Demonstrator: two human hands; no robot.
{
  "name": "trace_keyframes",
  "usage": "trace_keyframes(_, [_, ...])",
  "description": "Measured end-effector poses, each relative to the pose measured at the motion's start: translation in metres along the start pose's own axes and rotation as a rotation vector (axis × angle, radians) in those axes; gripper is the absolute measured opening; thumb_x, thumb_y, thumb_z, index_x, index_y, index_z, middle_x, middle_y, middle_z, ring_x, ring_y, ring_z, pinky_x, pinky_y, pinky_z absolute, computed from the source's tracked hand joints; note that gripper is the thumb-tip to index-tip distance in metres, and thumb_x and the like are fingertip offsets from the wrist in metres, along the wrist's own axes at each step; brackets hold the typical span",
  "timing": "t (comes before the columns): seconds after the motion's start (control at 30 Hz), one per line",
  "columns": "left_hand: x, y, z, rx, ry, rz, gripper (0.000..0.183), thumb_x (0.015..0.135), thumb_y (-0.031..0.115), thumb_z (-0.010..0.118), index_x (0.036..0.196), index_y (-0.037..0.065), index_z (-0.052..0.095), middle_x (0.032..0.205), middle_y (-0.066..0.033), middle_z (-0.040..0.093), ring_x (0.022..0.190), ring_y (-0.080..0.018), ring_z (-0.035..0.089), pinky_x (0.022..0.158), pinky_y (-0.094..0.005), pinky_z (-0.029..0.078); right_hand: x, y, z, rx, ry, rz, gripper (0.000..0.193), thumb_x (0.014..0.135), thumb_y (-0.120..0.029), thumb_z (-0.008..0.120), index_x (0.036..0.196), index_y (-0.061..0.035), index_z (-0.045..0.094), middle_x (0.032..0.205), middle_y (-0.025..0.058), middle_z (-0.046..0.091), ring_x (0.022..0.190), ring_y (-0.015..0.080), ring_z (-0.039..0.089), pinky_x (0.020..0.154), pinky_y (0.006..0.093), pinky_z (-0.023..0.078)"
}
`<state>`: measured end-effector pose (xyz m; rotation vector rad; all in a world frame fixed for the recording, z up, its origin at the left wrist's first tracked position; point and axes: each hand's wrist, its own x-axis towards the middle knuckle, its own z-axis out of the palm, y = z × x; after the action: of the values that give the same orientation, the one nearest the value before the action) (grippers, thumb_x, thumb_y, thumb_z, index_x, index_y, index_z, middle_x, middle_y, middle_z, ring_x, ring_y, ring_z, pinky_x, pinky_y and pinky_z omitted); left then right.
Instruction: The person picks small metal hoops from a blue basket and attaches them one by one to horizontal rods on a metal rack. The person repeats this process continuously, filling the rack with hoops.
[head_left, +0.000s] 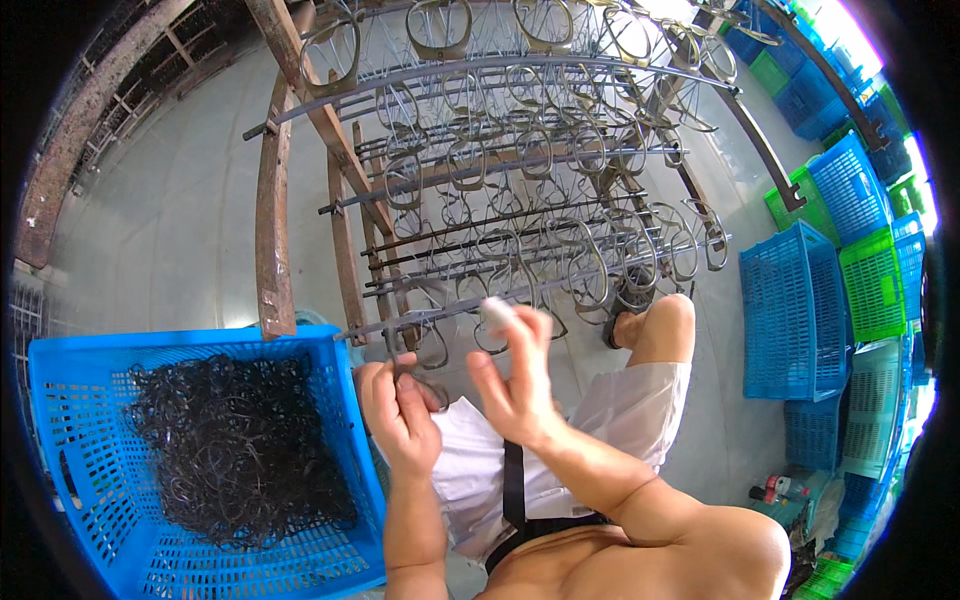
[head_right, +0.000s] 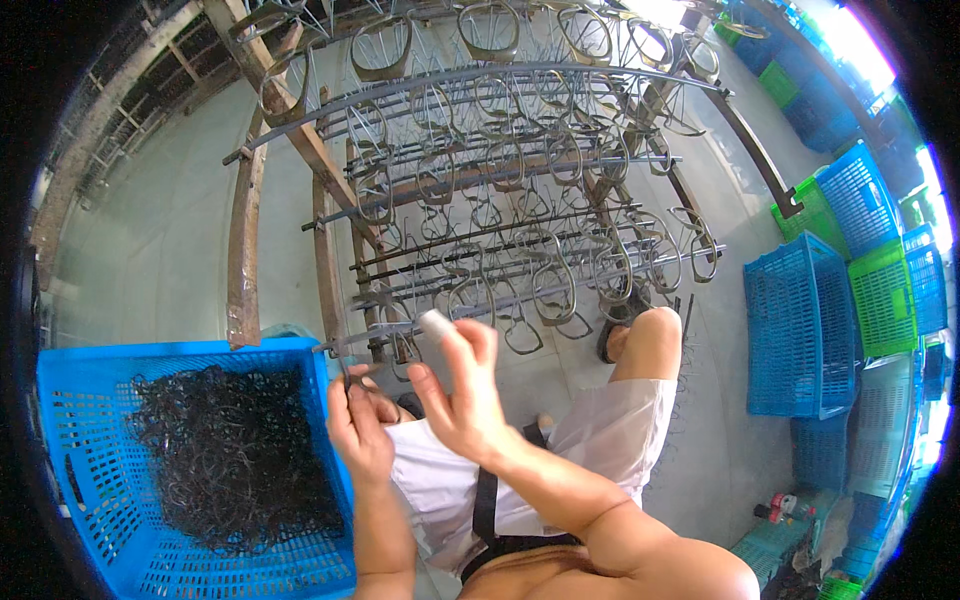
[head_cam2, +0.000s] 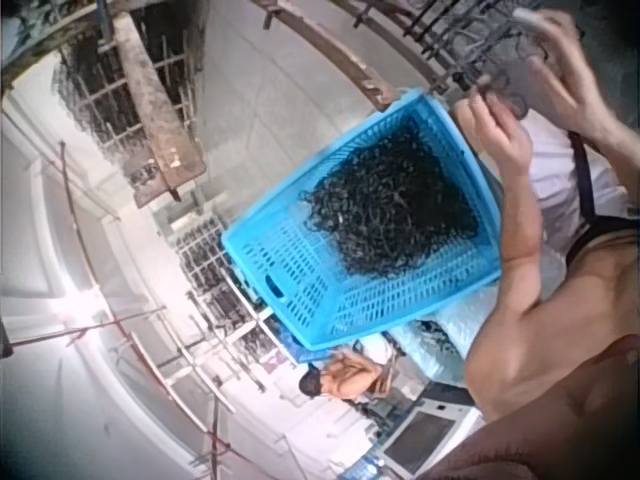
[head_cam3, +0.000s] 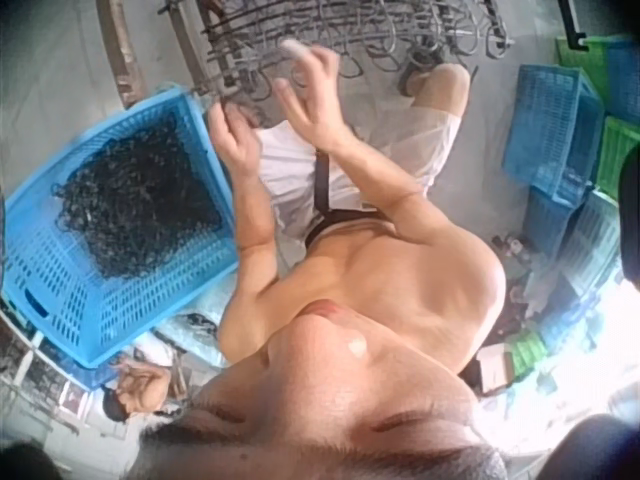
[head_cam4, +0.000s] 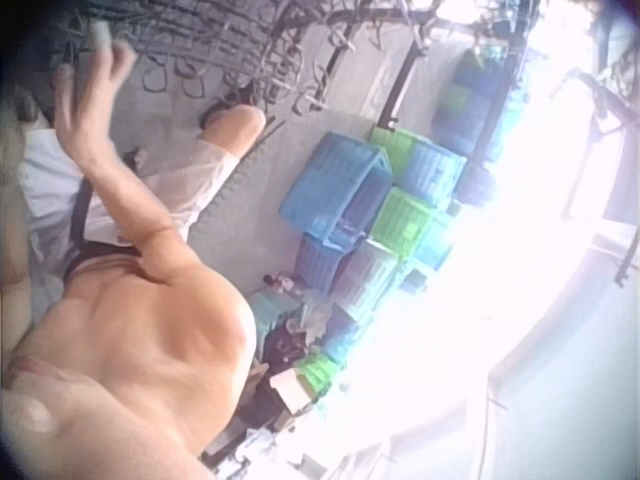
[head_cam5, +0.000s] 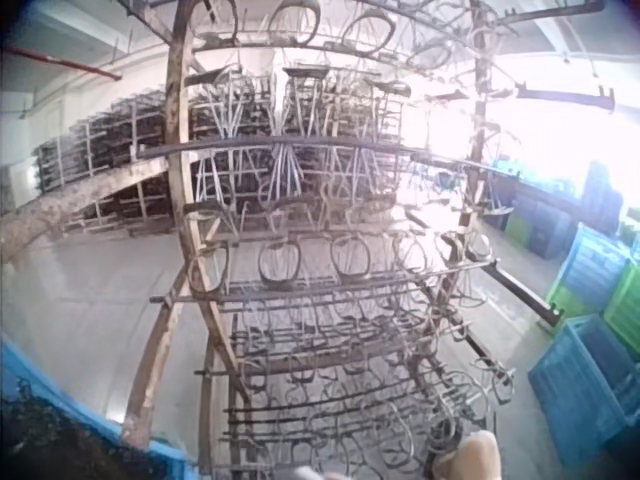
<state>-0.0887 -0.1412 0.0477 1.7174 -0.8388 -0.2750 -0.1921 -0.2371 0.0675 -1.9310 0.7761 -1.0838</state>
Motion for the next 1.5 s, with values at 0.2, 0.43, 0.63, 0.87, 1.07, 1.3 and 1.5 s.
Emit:
trace_keyframes(0.2, [0.023, 0.007, -0.038, -0.064, -0.491, 0.214, 0.015, 0.071, 0.007, 0.058, 0.083, -0.002, 0.061, 0.074, -0.0086, 0.057, 0.065, -0.0166, 0.054, 0.06, -0.0261, 0.041, 0.036, 0.012, -0.037, 0.206, -0.792, -0.177, 0.022, 0.082, -0.017, 0.063, 0.102, -0.0056, 0.061, 0.073, 0.0094, 0.058, 0.067, 0.0249, 0.059, 0.064, 0.0318, 0.047])
trace_keyframes(0.43, [0.059, -0.044, 0.004, -0.214, 0.032, -0.28, 0.022, 0.09, 0.016, 0.054, 0.108, 0.004, 0.056, 0.079, -0.0019, 0.054, 0.061, -0.0055, 0.046, 0.055, -0.0182, 0.038, 0.012, 0.033, 0.033, 0.69, 0.162, 0.426, 0.023, 0.095, -0.011, 0.044, 0.115, -0.0004, 0.045, 0.058, 0.0004, 0.049, 0.047, 0.0059, 0.046, 0.042, 0.0206, 0.038])
trace_keyframes(0.63, [0.056, -0.04, 0.028, -0.26, -0.023, -0.301, 0.018, 0.091, 0.014, 0.053, 0.101, 0.001, 0.061, 0.079, -0.0023, 0.061, 0.063, -0.0052, 0.052, 0.053, -0.0189, 0.042, 0.006, 0.045, 0.093, 0.526, 0.343, 0.48, 0.027, 0.095, -0.008, 0.04, 0.121, -0.0009, 0.039, 0.066, 0.0013, 0.048, 0.05, 0.0059, 0.044, 0.043, 0.0222, 0.039])
trace_keyframes(0.87, [0.057, -0.029, 0.029, -0.192, -0.012, -0.27, 0.018, 0.091, 0.012, 0.052, 0.1, -0.002, 0.061, 0.08, -0.0035, 0.063, 0.069, -0.0069, 0.056, 0.057, -0.0212, 0.046, 0.011, 0.051, 0.094, 0.605, 0.371, 0.561, 0.027, 0.095, -0.011, 0.042, 0.12, 0.0004, 0.042, 0.064, 0.0008, 0.047, 0.053, 0.0065, 0.043, 0.048, 0.0223, 0.04])
trace_keyframes(1.07, [0.055, -0.037, 0.032, -0.279, 0.001, -0.283, 0.02, 0.092, 0.013, 0.05, 0.1, -0.002, 0.062, 0.077, -0.0054, 0.063, 0.06, -0.0085, 0.054, 0.053, -0.0217, 0.044, 0.012, 0.049, 0.092, 0.518, 0.314, 0.544, 0.029, 0.095, -0.013, 0.044, 0.12, 0.0004, 0.044, 0.064, 0.0039, 0.052, 0.056, 0.0087, 0.048, 0.052, 0.0246, 0.043])
trace_keyframes(1.3, [0.058, -0.045, 0.021, -0.559, -0.02, -0.466, 0.023, 0.091, 0.016, 0.05, 0.099, -0.002, 0.062, 0.078, -0.0076, 0.064, 0.062, -0.012, 0.057, 0.055, -0.0245, 0.045, 0.011, 0.042, 0.097, 0.408, 0.256, 0.486, 0.036, 0.095, -0.013, 0.044, 0.128, 0.001, 0.043, 0.06, -0.0024, 0.044, 0.053, 0.0038, 0.04, 0.048, 0.0201, 0.038])
trace_keyframes(1.5, [0.06, -0.05, 0.015, -0.744, 0.028, -0.581, 0.018, 0.089, 0.019, 0.055, 0.086, 0.002, 0.061, 0.072, -0.0056, 0.061, 0.06, -0.0115, 0.055, 0.055, -0.0231, 0.043, 0.009, 0.035, 0.104, 0.23, 0.15, 0.369, 0.035, 0.093, -0.012, 0.048, 0.125, 0.0001, 0.046, 0.068, 0.0165, 0.059, 0.056, 0.0218, 0.058, 0.053, 0.0289, 0.047])
